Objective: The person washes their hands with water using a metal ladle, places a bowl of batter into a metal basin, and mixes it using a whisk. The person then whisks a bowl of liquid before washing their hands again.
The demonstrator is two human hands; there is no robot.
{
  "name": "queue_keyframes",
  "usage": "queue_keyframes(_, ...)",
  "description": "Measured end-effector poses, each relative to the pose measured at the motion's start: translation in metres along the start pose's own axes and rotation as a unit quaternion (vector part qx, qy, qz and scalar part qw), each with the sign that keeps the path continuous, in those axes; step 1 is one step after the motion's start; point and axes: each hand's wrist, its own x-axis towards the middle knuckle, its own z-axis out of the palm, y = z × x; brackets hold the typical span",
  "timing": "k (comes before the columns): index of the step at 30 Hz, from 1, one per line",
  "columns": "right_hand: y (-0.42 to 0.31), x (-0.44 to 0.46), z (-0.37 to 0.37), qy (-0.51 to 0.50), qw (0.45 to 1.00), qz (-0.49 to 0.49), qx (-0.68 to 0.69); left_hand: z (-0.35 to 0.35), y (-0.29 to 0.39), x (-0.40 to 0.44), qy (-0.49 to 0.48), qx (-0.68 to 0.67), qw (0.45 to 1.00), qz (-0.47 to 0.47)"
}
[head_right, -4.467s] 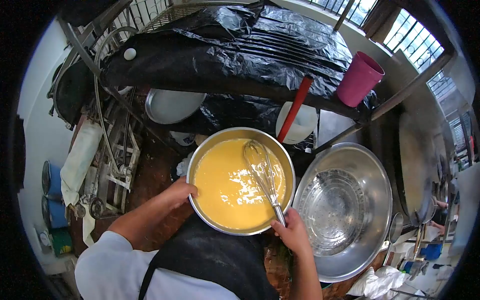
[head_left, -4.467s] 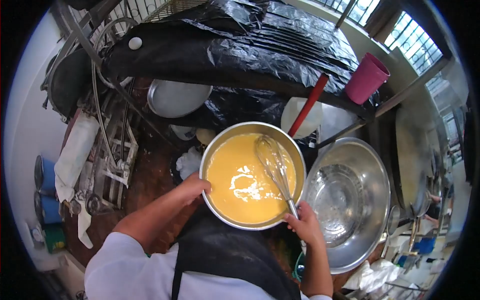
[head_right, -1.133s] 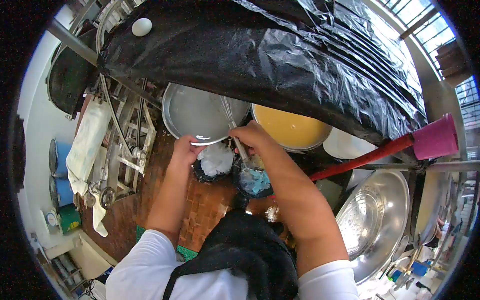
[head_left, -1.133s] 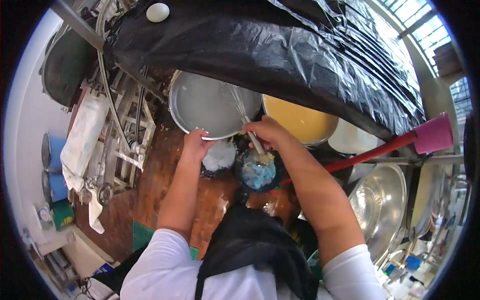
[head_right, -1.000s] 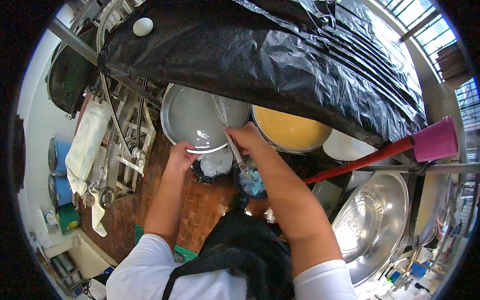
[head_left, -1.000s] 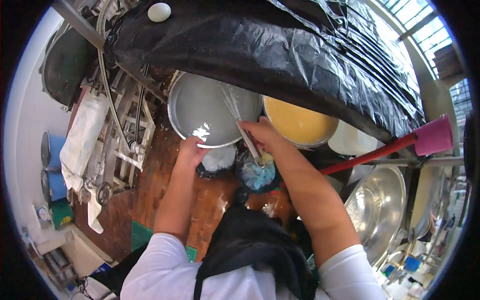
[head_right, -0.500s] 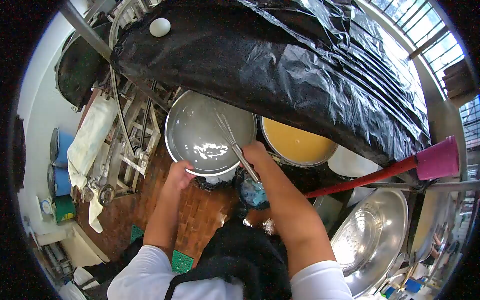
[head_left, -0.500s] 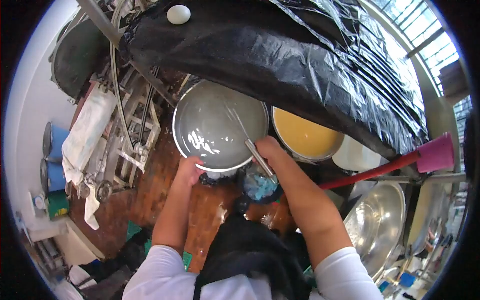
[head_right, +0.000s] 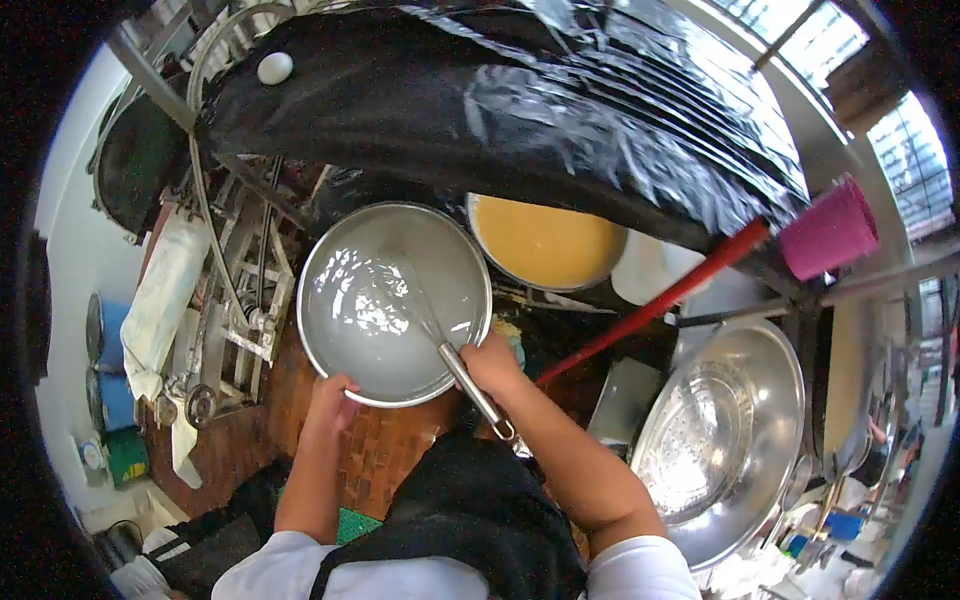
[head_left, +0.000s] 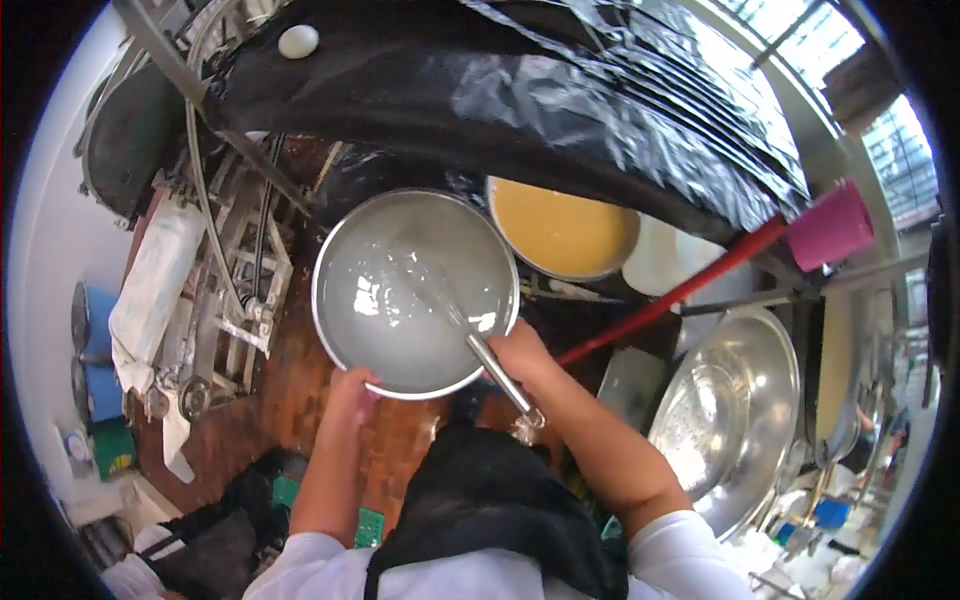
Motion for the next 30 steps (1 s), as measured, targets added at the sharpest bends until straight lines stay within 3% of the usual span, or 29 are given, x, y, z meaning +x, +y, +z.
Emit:
queue_keyframes(1,0.001,-0.017,-0.007,-0.01,1.0,0.007,0.0,-0.006,-0.008,-0.005,-0.034,0.009,0.999,0.012)
queue_keyframes(4,0.007,-0.072,-0.023,-0.008,0.999,0.019,0.037,0.008,-0.01,-0.05,-0.007,0.056,0.998,-0.028)
queue_keyframes(14,0.061,-0.222,-0.113,0.054,0.995,-0.011,0.081,0.058,-0.077,-0.158,-0.135,0.116,0.984,0.018)
queue_keyframes(21,0.137,-0.307,-0.201,0.093,0.993,0.009,0.073,0.127,-0.149,-0.222,-0.227,0.145,0.962,-0.045)
queue_keyframes(25,0.197,-0.336,-0.233,0.198,0.97,-0.096,0.107,0.166,-0.199,-0.23,-0.276,0.166,0.944,-0.068)
queue_keyframes(28,0.241,-0.352,-0.252,0.247,0.95,-0.089,0.17,0.195,-0.228,-0.234,-0.313,0.216,0.918,-0.113)
queue_keyframes(29,0.224,-0.376,-0.259,0.236,0.948,-0.017,0.211,0.204,-0.242,-0.228,-0.326,0.237,0.906,-0.126)
queue_keyframes(30,0.239,-0.378,-0.265,0.244,0.942,-0.024,0.229,0.213,-0.252,-0.225,-0.337,0.259,0.895,-0.139)
